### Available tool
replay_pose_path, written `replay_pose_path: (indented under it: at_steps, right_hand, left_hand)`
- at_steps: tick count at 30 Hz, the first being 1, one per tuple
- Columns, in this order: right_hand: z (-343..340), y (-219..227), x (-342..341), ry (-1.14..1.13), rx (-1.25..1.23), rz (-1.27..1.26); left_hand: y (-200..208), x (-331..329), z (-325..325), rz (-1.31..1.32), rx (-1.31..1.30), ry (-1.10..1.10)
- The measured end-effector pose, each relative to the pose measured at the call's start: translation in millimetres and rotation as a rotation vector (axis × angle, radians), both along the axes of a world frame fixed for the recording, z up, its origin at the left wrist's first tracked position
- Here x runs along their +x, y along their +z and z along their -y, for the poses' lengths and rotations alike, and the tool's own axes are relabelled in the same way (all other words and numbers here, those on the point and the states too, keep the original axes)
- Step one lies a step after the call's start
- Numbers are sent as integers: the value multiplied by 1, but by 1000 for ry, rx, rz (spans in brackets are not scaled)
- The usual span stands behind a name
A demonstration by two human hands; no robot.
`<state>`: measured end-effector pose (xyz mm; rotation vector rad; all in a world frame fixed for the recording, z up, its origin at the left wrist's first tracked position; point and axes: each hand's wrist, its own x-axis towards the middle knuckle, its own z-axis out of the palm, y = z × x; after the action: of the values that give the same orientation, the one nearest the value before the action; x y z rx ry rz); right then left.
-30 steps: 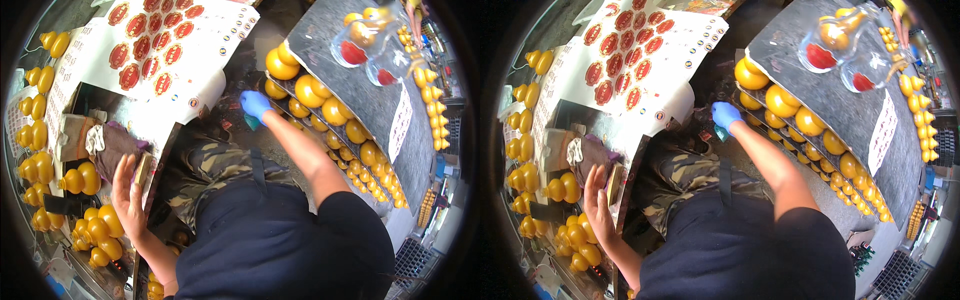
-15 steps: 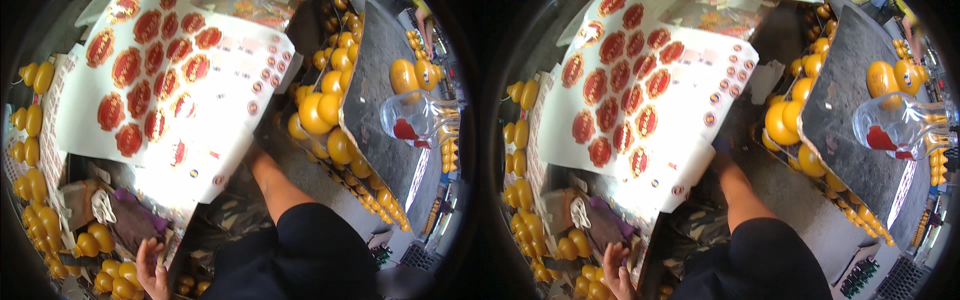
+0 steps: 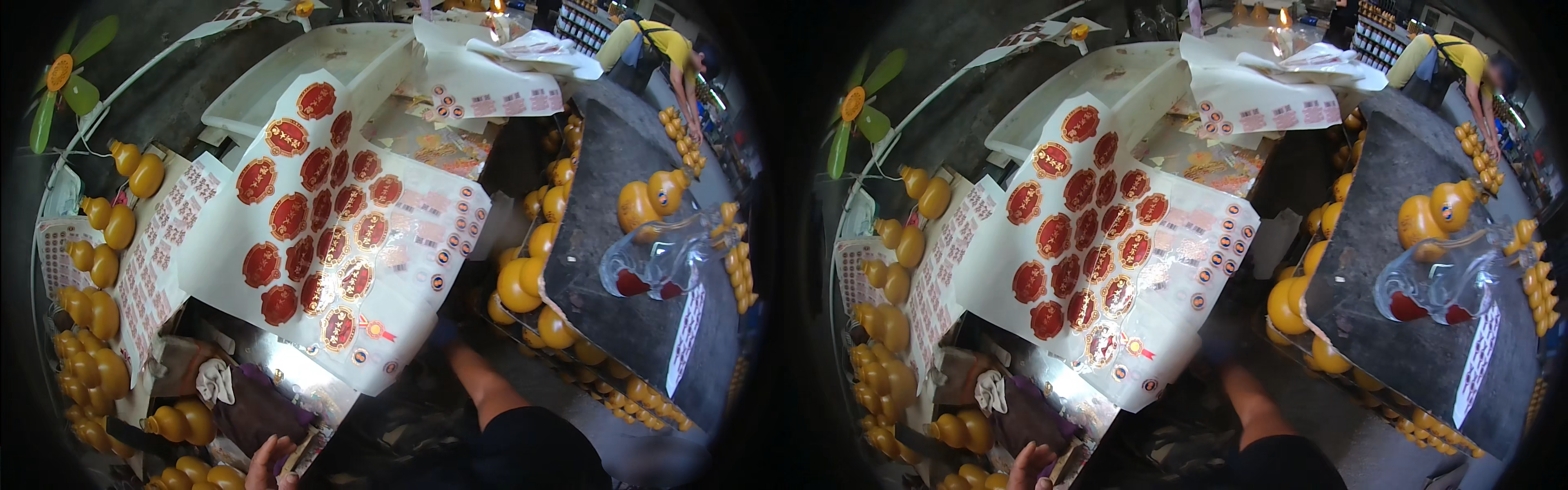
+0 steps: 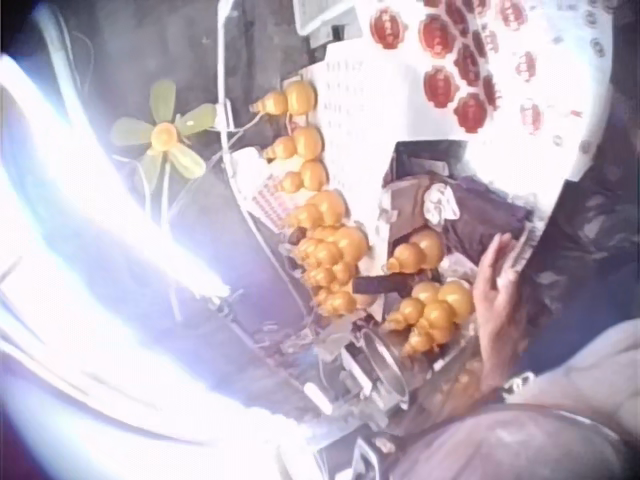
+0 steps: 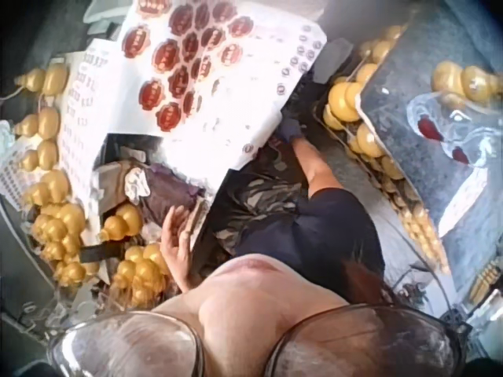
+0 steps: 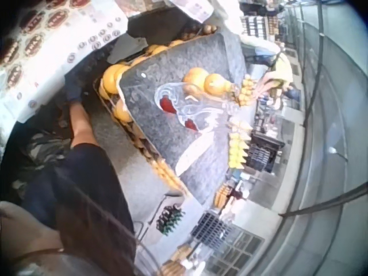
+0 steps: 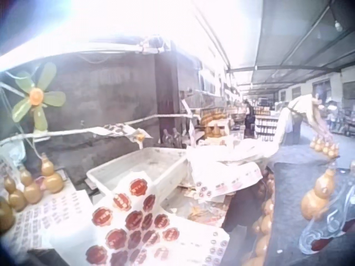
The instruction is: The person applies red circular stickers to clear glass bottles using a green plastic scraper tool. They peel stickers from a sheet, place them on the bottle, and smooth them down to remove air bubbles. The person handles multiple bottles sequentially, placing finished ones on a nearby surface.
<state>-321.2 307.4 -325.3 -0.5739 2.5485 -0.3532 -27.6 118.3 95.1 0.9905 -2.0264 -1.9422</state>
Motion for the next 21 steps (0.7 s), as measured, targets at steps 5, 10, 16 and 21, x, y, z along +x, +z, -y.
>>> replay_pose_path:
  at_steps: [5,10,16,21]
  right_hand:
    - [-57,105,40,-24,-6,69]
    - [-83,303,76,102,-249,-227]
    - [-88,483,94,398,-552,-11]
    - [-70,510,114,328,-645,292]
  left_hand:
    - [-43,17,7,-159,-242,-141]
    - [-73,-31,-44,-266,-32,-311]
    - [-41,-69,-102,-498,-509,-635]
    - [-33,-47,-97,-553,-115,-636]
